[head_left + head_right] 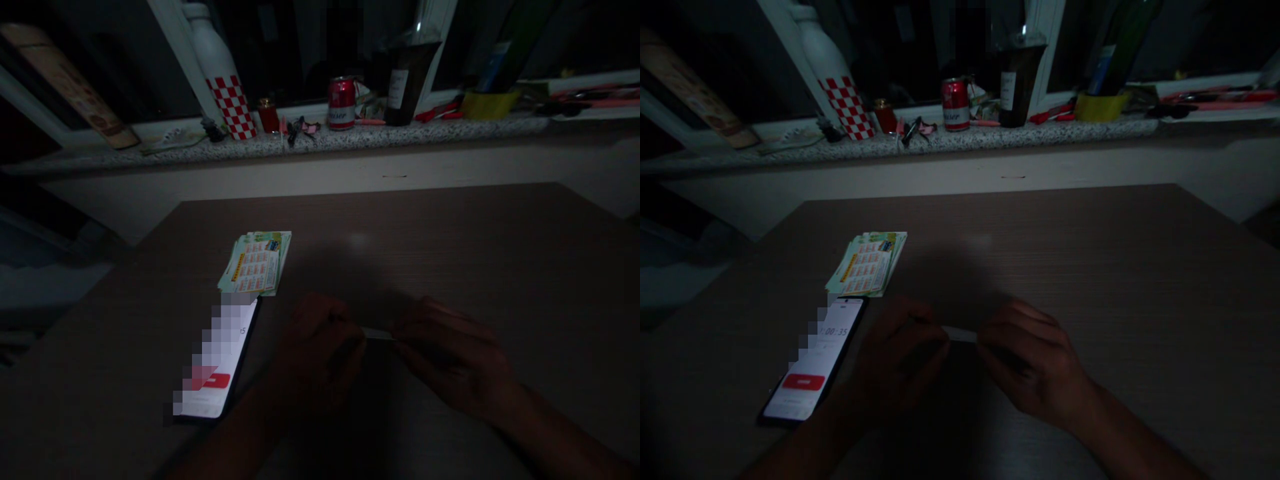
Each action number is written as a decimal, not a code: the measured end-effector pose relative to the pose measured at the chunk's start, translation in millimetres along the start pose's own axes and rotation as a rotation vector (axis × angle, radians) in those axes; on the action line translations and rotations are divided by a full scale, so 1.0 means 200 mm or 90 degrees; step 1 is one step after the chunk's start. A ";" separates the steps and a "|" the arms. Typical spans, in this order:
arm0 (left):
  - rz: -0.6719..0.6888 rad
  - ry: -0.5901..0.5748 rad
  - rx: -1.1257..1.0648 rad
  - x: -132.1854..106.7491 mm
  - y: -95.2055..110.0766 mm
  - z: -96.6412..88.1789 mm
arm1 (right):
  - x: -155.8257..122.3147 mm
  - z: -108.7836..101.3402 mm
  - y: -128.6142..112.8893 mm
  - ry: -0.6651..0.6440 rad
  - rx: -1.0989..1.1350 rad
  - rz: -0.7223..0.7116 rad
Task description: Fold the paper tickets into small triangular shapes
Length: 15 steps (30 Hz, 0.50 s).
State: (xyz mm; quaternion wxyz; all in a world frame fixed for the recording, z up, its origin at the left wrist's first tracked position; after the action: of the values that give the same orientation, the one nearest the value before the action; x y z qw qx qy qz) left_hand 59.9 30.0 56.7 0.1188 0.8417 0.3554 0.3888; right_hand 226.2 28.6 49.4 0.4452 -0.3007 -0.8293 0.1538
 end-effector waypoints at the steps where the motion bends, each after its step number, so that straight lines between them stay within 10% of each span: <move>1: 0.008 -0.002 -0.001 0.00 0.01 0.00 | 0.00 0.00 -0.01 0.002 -0.006 -0.009; 15: 0.083 -0.062 0.028 0.03 0.07 0.07 | -0.02 0.07 -0.05 -0.084 -0.123 -0.060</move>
State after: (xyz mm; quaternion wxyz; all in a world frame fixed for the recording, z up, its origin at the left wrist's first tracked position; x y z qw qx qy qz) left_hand 80.2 24.6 57.1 0.0920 0.8833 0.3018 0.3467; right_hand 212.7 18.5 44.5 0.3654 -0.2922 -0.8809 0.0719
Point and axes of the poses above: each hand's wrist, its own x-axis towards the middle knuckle, its own z-axis out of the palm, y = z × x, the point moved 6 cm from there along x, towards the middle knuckle, and after that the axes turned 4 degrees about -x, right-handed, at the moved point
